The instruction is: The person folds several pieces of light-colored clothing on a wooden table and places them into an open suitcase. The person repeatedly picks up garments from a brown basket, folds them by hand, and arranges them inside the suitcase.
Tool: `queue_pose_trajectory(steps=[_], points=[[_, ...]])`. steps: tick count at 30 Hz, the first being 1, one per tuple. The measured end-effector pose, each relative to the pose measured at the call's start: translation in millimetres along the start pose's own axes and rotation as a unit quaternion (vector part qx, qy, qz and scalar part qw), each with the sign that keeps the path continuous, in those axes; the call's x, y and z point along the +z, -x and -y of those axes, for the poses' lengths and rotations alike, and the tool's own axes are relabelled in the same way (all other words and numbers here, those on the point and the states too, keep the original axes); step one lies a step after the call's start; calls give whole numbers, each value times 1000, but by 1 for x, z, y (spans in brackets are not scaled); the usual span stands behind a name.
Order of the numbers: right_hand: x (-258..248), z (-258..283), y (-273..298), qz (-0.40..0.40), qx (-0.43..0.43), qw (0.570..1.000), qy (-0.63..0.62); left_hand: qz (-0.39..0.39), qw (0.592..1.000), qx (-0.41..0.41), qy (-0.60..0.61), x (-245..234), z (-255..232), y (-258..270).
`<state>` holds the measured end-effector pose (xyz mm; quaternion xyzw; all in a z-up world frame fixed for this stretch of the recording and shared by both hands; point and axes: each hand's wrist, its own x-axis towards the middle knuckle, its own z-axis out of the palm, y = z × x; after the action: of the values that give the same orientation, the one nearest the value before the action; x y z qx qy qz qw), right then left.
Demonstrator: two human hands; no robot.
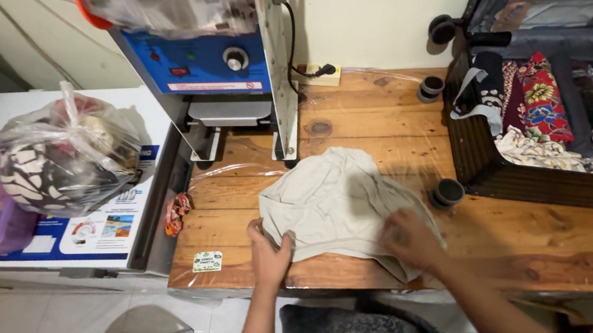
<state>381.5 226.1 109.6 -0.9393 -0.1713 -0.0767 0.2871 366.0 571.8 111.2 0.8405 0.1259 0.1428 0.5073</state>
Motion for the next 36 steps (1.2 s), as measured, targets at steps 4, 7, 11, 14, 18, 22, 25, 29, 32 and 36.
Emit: queue_pose_trajectory(steps=[4,7,11,14,18,22,25,29,32,36], points=[[-7,20,32,73,32,997,8,76,993,54,72,-11,4,10],[-9,18,44,1,2,1000,-23,122,982,143,-5,-19,7,21],[-6,-13,58,101,166,981,-15,152,969,137,-140,-17,11,22],[0,-38,67,86,147,984,-49,116,938,222,-240,-10,9,14],[-4,-65,45,24,12,999,30,99,904,226,-349,2,1,-6],[-35,-65,-3,51,93,993,47,151,936,96,-303,6,-11,-40],[-57,-53,-39,47,169,984,27,124,976,108,-144,9,-25,-62],[-77,-50,-52,5,122,992,4,139,985,53,85,6,-35,-66],[-92,-64,-52,15,183,982,34,169,955,-93,227,10,-34,-67],[-99,-77,-63,54,278,957,-69,130,926,-134,328,36,-30,-75]])
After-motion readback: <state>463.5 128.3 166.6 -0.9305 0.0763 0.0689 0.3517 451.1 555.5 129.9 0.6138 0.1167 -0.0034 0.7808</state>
